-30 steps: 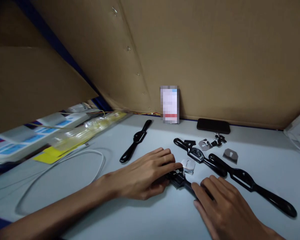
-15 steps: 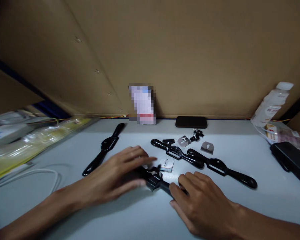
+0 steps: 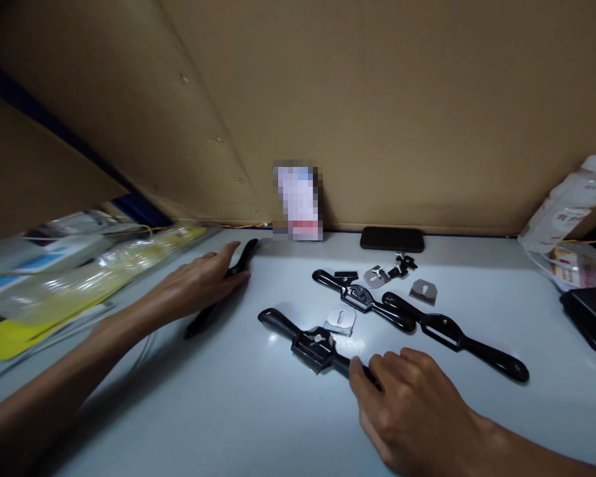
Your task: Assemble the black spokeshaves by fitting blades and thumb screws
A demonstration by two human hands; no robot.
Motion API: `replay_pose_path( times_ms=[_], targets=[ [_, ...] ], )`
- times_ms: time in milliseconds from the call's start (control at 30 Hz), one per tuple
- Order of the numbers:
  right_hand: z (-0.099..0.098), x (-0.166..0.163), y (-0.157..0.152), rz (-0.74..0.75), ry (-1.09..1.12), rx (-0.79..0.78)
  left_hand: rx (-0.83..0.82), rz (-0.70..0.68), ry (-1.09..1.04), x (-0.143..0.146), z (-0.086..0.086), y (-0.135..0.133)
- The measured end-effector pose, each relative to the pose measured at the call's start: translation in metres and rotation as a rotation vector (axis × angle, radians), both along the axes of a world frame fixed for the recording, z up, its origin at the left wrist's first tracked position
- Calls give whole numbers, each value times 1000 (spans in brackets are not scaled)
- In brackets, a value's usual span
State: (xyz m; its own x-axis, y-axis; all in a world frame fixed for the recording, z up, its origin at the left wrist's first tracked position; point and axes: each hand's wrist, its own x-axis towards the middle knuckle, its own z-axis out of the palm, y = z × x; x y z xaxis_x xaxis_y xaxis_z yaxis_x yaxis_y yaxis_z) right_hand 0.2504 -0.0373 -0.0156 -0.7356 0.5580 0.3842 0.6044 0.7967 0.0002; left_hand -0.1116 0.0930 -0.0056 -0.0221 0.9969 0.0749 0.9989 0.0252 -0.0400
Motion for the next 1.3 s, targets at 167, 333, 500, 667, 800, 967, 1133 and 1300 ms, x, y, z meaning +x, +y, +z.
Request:
replay_pose_path(
  times_ms=[167, 333, 500, 667, 800, 967, 1133, 1300],
  targets=[
    [-3, 3, -2, -56, -7, -81, -14, -63, -36, 4, 16, -2],
    [-8, 1, -4, -59, -4, -81, 365, -217, -246, 34, 40, -26],
    [1, -4, -3, 104, 69, -124, 436, -461, -427, 66, 42, -57],
    [6, -11, 1, 168, 183, -136, 424, -566, -434, 76, 32, -65],
    [6, -12, 0, 128, 261, -152, 332, -663, -438, 77, 28, -65],
    [18, -3, 7, 50, 393, -28, 55, -935, -428, 86, 23, -78],
    [20, 8, 26, -89, 466, 24, -48, -1080, -290, 102, 8, -93],
    [3, 11, 35, -266, 172, -19, 32, -1089, -316, 106, 8, -94]
  ],
)
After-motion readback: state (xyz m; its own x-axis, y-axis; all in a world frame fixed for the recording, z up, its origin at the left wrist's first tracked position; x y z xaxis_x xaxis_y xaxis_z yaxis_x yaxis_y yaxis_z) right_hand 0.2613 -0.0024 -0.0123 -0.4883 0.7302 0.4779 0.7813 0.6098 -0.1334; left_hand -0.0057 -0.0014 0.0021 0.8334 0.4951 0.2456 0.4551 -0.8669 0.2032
